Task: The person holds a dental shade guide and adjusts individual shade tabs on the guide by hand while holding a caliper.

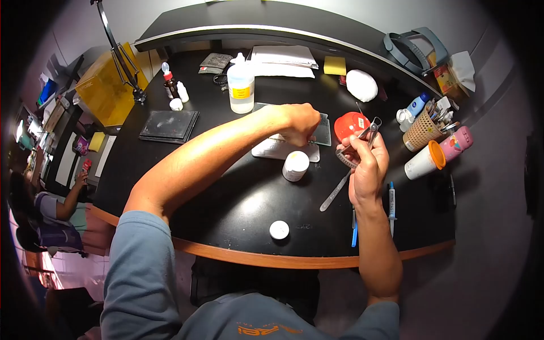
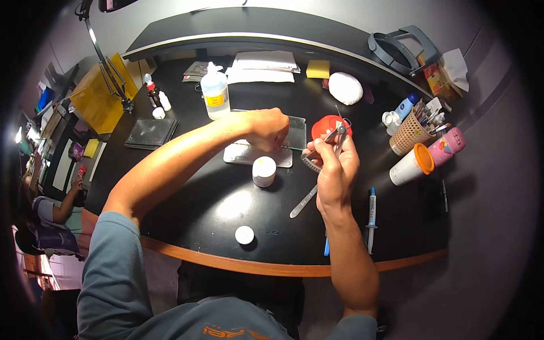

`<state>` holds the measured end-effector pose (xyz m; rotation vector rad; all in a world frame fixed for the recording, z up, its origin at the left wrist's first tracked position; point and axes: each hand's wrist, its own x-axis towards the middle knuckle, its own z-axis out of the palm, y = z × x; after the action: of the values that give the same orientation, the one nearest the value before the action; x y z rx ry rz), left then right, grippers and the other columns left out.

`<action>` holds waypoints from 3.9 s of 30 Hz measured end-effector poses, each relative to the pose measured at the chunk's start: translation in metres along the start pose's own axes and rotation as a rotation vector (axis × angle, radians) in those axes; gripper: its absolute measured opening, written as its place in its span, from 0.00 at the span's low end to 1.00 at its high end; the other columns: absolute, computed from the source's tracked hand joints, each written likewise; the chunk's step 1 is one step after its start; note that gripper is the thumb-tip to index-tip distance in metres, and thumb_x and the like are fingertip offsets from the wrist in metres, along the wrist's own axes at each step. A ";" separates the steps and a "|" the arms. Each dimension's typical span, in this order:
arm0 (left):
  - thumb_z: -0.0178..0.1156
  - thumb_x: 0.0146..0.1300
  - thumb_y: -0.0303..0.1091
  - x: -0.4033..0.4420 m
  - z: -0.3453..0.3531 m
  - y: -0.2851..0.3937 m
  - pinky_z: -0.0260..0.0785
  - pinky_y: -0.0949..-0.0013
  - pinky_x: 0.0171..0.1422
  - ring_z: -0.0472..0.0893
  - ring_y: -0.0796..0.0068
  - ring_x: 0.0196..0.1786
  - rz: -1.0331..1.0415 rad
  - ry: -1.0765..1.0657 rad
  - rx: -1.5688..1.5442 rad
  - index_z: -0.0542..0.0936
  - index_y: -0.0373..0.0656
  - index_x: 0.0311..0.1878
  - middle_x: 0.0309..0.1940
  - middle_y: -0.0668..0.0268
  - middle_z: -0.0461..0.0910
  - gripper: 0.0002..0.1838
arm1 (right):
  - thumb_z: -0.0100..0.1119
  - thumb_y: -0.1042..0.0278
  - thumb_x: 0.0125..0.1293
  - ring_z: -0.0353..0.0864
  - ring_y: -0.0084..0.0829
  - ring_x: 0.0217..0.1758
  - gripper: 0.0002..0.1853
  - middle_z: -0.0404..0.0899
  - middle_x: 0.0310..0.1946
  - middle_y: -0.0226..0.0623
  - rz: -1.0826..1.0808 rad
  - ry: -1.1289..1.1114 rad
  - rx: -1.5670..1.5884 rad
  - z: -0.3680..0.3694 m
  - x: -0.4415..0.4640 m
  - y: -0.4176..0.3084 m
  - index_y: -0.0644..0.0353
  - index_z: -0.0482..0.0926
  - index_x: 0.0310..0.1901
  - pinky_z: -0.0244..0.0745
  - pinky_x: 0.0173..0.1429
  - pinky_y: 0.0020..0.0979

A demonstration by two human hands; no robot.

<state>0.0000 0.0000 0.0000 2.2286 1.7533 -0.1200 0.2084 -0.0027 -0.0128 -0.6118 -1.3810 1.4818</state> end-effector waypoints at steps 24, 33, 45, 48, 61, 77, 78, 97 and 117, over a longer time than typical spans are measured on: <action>0.68 0.62 0.32 0.019 -0.007 -0.026 0.79 0.56 0.54 0.86 0.55 0.51 -0.114 0.177 -0.102 0.86 0.44 0.44 0.42 0.57 0.88 0.08 | 0.56 0.73 0.70 0.83 0.21 0.32 0.02 0.84 0.33 0.32 -0.016 0.019 0.005 0.000 0.001 0.000 0.57 0.77 0.42 0.75 0.41 0.22; 0.67 0.57 0.26 -0.028 -0.018 -0.029 0.79 0.59 0.54 0.86 0.58 0.47 0.065 0.210 -0.166 0.85 0.37 0.46 0.41 0.56 0.87 0.13 | 0.57 0.73 0.69 0.81 0.20 0.33 0.03 0.81 0.33 0.32 -0.016 0.008 0.031 0.001 -0.001 -0.003 0.57 0.76 0.43 0.72 0.40 0.21; 0.72 0.50 0.28 -0.114 0.027 0.028 0.76 0.53 0.57 0.81 0.45 0.54 0.256 0.303 -0.192 0.79 0.38 0.51 0.50 0.50 0.79 0.23 | 0.56 0.73 0.71 0.84 0.22 0.33 0.01 0.84 0.32 0.33 -0.039 0.011 0.004 -0.001 0.002 0.002 0.57 0.77 0.41 0.75 0.41 0.21; 0.73 0.46 0.25 -0.144 0.007 0.015 0.76 0.53 0.58 0.81 0.46 0.54 0.106 0.309 -0.146 0.79 0.37 0.50 0.47 0.51 0.80 0.25 | 0.57 0.73 0.70 0.84 0.22 0.33 0.01 0.85 0.32 0.32 -0.034 0.008 0.026 -0.001 0.001 -0.001 0.56 0.77 0.41 0.74 0.42 0.21; 0.71 0.42 0.20 -0.151 0.015 -0.048 0.73 0.54 0.66 0.78 0.47 0.60 -0.266 0.364 0.005 0.81 0.37 0.51 0.52 0.51 0.79 0.27 | 0.57 0.74 0.69 0.81 0.20 0.33 0.03 0.82 0.33 0.32 -0.040 -0.006 -0.014 0.003 -0.001 0.000 0.57 0.76 0.43 0.71 0.40 0.21; 0.63 0.64 0.35 -0.164 0.049 0.075 0.80 0.56 0.48 0.82 0.53 0.47 0.409 0.149 -0.239 0.79 0.40 0.46 0.46 0.55 0.77 0.11 | 0.58 0.72 0.70 0.84 0.21 0.34 0.03 0.84 0.33 0.32 -0.056 -0.019 -0.036 0.001 -0.001 0.003 0.57 0.78 0.43 0.73 0.43 0.22; 0.66 0.60 0.32 -0.163 0.033 0.067 0.80 0.56 0.50 0.83 0.52 0.49 0.369 0.226 -0.149 0.79 0.41 0.47 0.48 0.55 0.78 0.13 | 0.58 0.72 0.70 0.84 0.21 0.34 0.03 0.84 0.33 0.32 -0.056 -0.020 -0.040 0.001 -0.001 0.002 0.57 0.78 0.43 0.73 0.43 0.22; 0.62 0.50 0.22 -0.102 0.012 -0.055 0.82 0.52 0.53 0.87 0.42 0.46 -0.559 0.311 -0.039 0.83 0.31 0.46 0.41 0.39 0.84 0.17 | 0.57 0.73 0.70 0.83 0.21 0.34 0.02 0.84 0.33 0.31 -0.078 -0.032 -0.041 0.005 -0.004 0.000 0.57 0.77 0.42 0.73 0.43 0.21; 0.81 0.47 0.37 -0.112 0.068 -0.011 0.72 0.53 0.64 0.76 0.48 0.58 -0.096 0.615 -0.277 0.72 0.40 0.67 0.53 0.52 0.73 0.43 | 0.58 0.75 0.68 0.80 0.20 0.32 0.04 0.81 0.33 0.32 -0.066 -0.033 -0.066 0.007 -0.004 0.002 0.60 0.75 0.42 0.71 0.40 0.22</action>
<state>-0.0304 -0.1219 -0.0390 2.1015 2.0056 0.8185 0.2033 -0.0088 -0.0139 -0.5803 -1.4662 1.4044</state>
